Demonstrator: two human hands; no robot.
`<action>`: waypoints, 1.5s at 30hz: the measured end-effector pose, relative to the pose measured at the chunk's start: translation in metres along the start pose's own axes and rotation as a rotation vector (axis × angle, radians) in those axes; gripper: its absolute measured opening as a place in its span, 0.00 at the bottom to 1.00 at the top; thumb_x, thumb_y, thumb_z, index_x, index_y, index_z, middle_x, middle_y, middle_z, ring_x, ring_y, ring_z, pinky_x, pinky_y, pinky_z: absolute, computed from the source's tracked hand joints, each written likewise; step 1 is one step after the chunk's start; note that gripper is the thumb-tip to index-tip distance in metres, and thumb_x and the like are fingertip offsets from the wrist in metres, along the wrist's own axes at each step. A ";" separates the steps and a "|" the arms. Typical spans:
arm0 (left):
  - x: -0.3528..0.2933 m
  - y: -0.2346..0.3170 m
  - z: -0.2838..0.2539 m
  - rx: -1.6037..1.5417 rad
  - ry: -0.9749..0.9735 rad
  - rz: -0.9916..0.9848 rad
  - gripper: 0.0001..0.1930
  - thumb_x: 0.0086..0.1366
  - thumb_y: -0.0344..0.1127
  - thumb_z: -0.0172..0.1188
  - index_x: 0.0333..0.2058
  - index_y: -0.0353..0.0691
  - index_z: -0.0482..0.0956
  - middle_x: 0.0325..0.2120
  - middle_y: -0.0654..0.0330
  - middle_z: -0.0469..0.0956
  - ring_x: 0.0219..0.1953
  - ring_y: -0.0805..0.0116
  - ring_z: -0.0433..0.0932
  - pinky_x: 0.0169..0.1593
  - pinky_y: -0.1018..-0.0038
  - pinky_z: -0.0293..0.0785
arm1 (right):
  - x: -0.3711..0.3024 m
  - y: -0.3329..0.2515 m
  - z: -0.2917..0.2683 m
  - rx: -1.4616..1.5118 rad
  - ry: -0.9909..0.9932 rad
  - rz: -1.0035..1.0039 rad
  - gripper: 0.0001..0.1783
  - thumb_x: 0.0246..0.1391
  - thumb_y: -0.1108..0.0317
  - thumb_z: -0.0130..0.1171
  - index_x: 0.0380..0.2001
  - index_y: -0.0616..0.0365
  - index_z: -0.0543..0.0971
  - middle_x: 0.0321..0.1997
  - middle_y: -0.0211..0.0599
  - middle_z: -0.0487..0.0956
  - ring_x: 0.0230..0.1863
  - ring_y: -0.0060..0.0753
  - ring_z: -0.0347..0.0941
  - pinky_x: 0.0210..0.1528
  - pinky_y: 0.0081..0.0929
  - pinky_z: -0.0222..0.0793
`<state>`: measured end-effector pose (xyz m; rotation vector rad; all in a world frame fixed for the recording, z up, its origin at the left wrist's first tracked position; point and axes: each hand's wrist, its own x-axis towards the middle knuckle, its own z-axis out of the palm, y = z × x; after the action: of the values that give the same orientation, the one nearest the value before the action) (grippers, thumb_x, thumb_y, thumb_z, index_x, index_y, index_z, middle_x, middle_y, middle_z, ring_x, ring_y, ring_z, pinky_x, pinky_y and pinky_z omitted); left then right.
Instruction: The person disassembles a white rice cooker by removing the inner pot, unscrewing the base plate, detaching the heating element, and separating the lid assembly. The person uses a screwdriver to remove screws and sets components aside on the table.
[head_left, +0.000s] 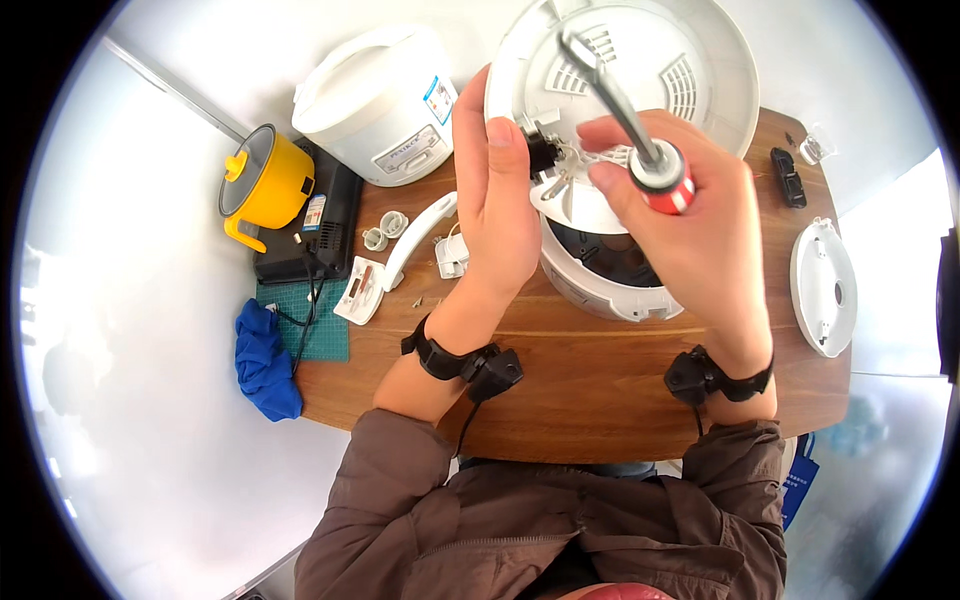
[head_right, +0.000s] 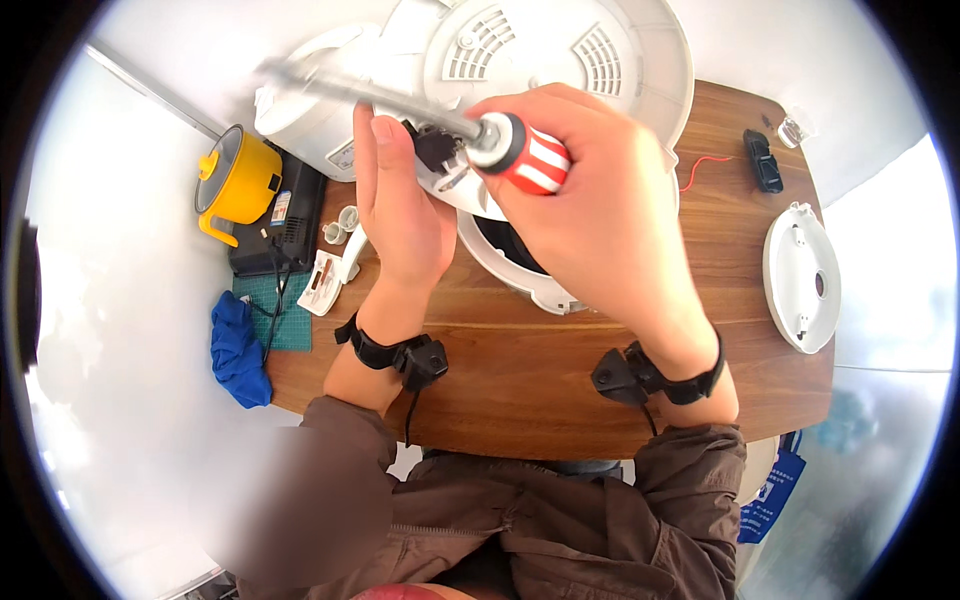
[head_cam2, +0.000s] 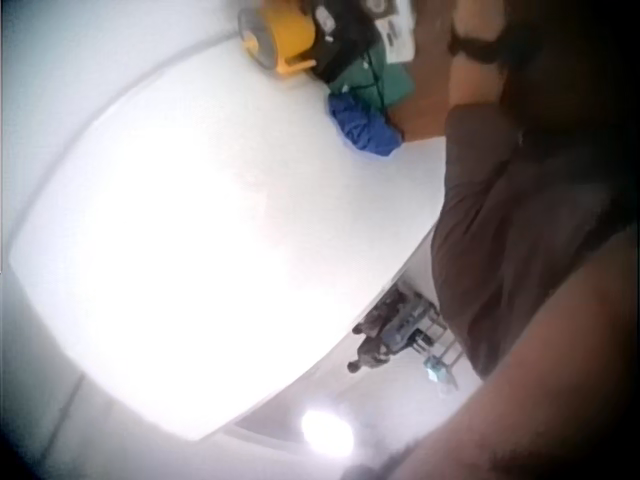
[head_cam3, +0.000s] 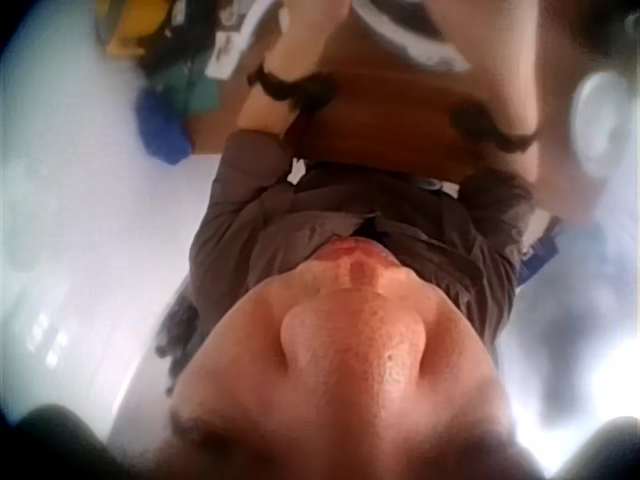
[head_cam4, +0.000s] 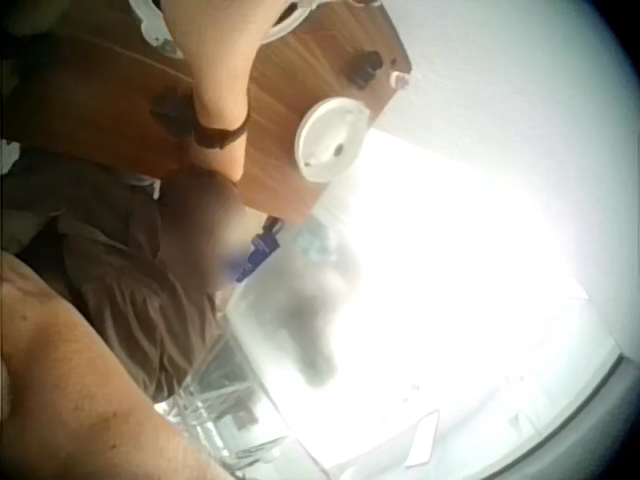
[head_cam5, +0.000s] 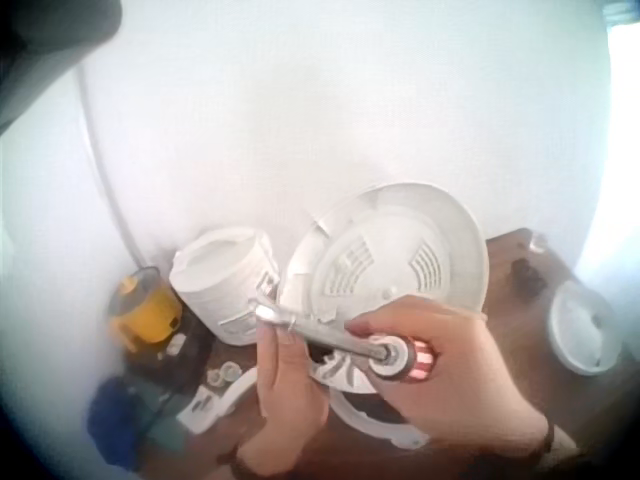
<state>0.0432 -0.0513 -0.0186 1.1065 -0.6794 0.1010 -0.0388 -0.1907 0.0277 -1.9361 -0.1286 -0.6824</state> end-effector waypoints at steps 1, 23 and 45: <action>-0.001 -0.001 0.001 0.013 0.009 0.022 0.30 0.82 0.50 0.41 0.70 0.33 0.54 0.61 0.54 0.70 0.62 0.68 0.69 0.66 0.69 0.64 | 0.001 0.000 0.005 0.048 0.017 0.077 0.13 0.53 0.73 0.69 0.43 0.61 0.85 0.38 0.39 0.85 0.38 0.36 0.82 0.43 0.28 0.76; -0.007 -0.010 0.007 0.114 0.046 0.176 0.35 0.80 0.58 0.41 0.70 0.33 0.56 0.60 0.53 0.72 0.58 0.67 0.74 0.62 0.70 0.70 | 0.009 0.024 0.015 0.271 -0.108 0.147 0.10 0.56 0.73 0.70 0.41 0.62 0.87 0.35 0.34 0.88 0.37 0.21 0.83 0.43 0.23 0.78; 0.019 -0.003 -0.024 0.059 0.175 0.269 0.32 0.82 0.53 0.38 0.71 0.34 0.54 0.62 0.54 0.71 0.63 0.70 0.70 0.65 0.69 0.69 | -0.010 -0.021 -0.019 -0.195 -0.027 0.035 0.12 0.63 0.67 0.59 0.45 0.61 0.74 0.31 0.33 0.76 0.32 0.27 0.68 0.38 0.25 0.66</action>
<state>0.0700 -0.0369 -0.0170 1.0444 -0.6680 0.4450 -0.0631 -0.1951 0.0454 -2.1291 -0.0456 -0.6660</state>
